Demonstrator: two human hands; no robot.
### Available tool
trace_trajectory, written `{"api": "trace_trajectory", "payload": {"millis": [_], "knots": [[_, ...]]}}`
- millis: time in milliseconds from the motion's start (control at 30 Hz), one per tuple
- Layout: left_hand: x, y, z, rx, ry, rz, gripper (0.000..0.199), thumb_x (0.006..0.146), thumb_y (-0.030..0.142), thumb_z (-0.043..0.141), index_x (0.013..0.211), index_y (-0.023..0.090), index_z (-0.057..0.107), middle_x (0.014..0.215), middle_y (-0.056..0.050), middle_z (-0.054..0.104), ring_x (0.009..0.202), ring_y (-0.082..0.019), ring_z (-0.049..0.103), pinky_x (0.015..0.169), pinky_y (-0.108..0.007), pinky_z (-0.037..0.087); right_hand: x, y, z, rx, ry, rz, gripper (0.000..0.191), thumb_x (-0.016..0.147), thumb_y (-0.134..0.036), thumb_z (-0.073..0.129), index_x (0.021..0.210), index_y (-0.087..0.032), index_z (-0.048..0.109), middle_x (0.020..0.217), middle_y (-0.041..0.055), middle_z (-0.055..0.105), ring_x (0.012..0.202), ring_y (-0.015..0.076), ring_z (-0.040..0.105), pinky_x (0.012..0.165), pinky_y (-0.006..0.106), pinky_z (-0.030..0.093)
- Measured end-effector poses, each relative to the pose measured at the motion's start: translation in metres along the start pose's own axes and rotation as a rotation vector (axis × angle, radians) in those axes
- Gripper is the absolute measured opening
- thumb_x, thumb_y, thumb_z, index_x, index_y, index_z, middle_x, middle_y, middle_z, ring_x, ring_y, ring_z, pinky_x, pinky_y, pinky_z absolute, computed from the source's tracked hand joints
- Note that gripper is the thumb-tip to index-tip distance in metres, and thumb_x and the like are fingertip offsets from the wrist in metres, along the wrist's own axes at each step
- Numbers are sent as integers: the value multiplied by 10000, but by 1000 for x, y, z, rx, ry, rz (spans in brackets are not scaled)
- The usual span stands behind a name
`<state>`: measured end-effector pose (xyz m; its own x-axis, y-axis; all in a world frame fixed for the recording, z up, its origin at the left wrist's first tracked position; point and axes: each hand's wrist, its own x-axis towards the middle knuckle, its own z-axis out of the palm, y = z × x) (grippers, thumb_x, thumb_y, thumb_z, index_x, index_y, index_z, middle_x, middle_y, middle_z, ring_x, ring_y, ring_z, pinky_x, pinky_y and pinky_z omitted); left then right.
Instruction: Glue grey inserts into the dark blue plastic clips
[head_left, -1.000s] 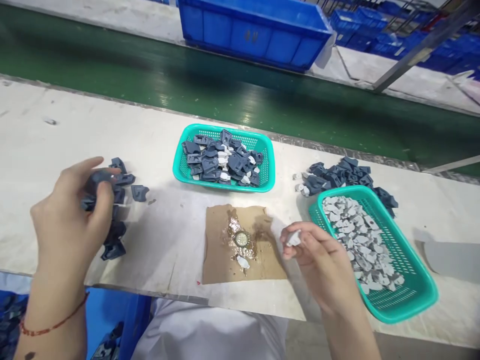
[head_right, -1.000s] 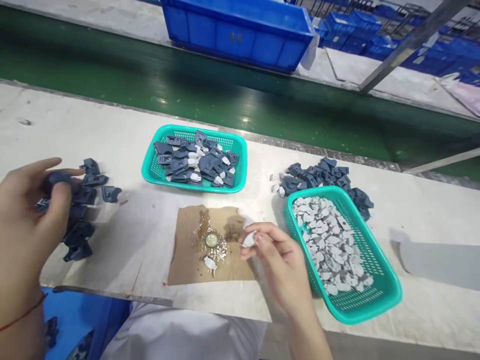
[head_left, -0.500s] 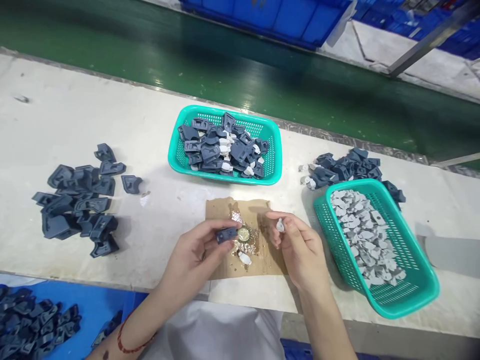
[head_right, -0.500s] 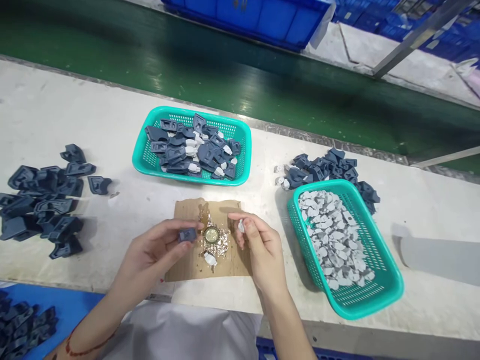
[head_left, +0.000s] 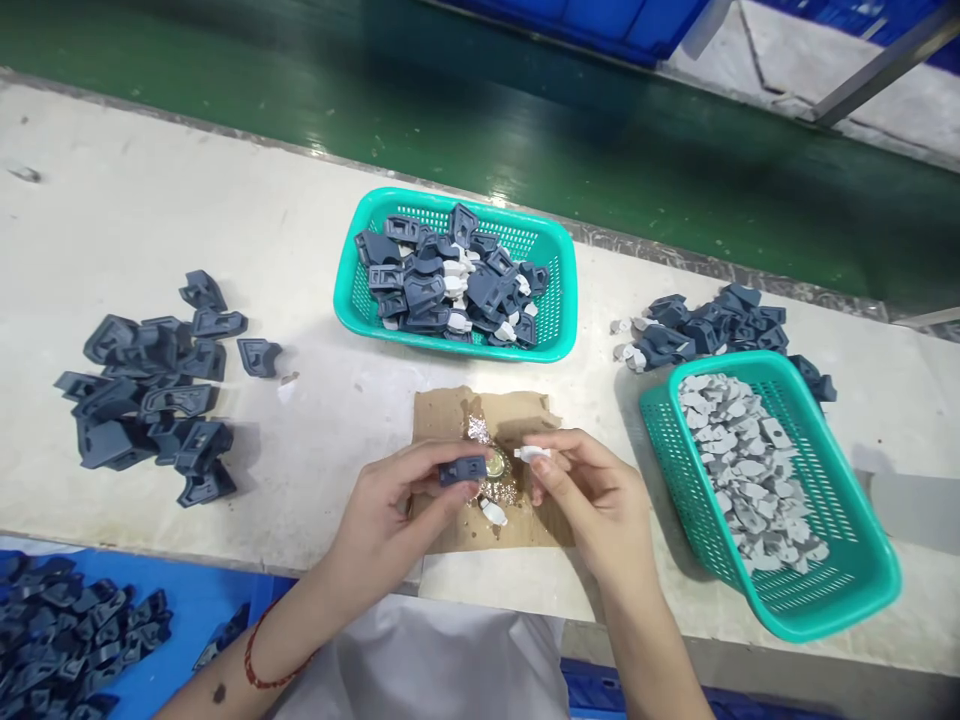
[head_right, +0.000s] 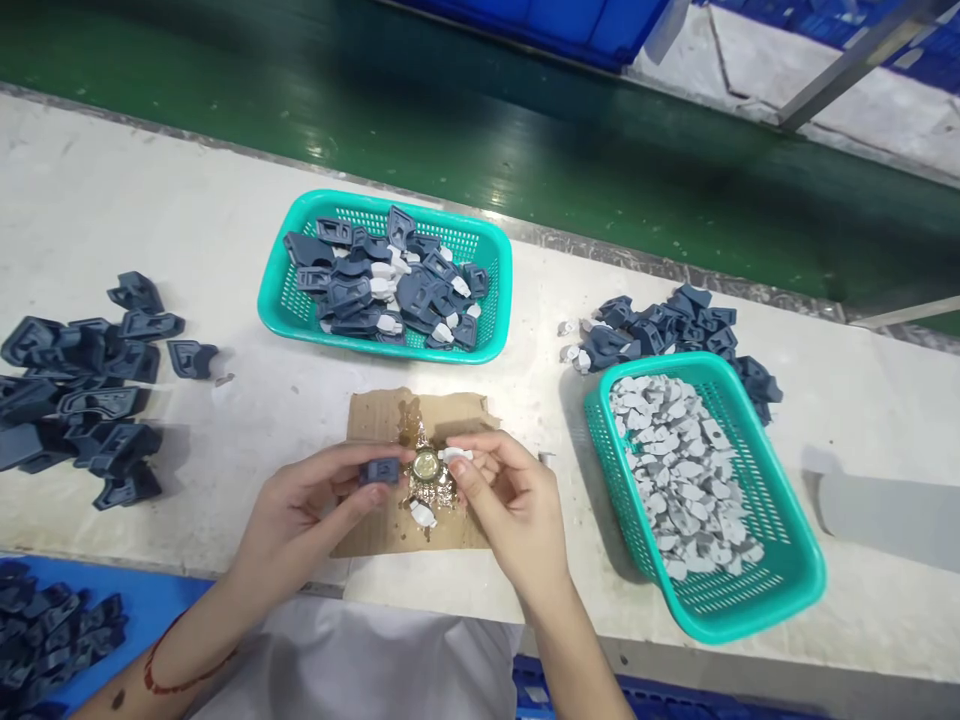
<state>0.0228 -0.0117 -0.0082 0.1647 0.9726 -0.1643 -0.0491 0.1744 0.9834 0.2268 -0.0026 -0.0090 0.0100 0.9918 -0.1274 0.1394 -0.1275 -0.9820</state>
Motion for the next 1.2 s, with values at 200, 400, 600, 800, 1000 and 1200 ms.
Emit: {"api": "trace_trajectory", "payload": {"millis": [200,400,600,800,1000,1200], "knots": [[1,-1,1,-26,27,64,247,929,200,729,1130,325,797,1195,-26,780,1169,-184,711,987,-242,604,-5,-8,-5,-428,-138,-179,116,1013,-255,606,1061,-244,711,939,24,758,788,155,695,696,266,541],[-1,-4,0,-10,28,73,233,944,224,711,1160,278,781,1192,-69,771,1114,-219,735,960,-300,629,-1,-17,-4,-610,-272,-294,87,1044,-248,534,1019,-233,616,881,34,730,764,179,703,716,295,560],[0,-4,0,-11,51,52,231,932,219,728,1136,307,793,1172,-32,788,1114,-187,736,932,-239,625,0,-14,-2,-642,-327,-338,83,1053,-216,517,1017,-237,588,950,47,733,882,201,723,737,304,548],[1,3,2,-133,4,-55,200,944,251,713,1130,257,786,1164,-54,800,1061,-194,768,909,-245,640,0,-11,-2,-599,-291,-315,111,1039,-215,543,966,-220,625,898,29,732,806,174,702,713,280,526],[1,1,0,-207,-30,-74,223,919,204,736,1115,302,779,1123,-24,757,1047,-157,746,898,-206,622,-3,-10,-5,-299,-60,-123,108,977,-284,675,884,-244,710,779,-19,747,615,118,626,548,215,467],[3,-1,1,-117,-26,-18,163,849,185,797,999,248,785,1126,-53,733,1043,-175,718,817,-201,614,-1,-19,0,-126,-22,-169,59,930,-221,720,888,-245,754,807,-17,775,654,121,681,581,200,528]]}}
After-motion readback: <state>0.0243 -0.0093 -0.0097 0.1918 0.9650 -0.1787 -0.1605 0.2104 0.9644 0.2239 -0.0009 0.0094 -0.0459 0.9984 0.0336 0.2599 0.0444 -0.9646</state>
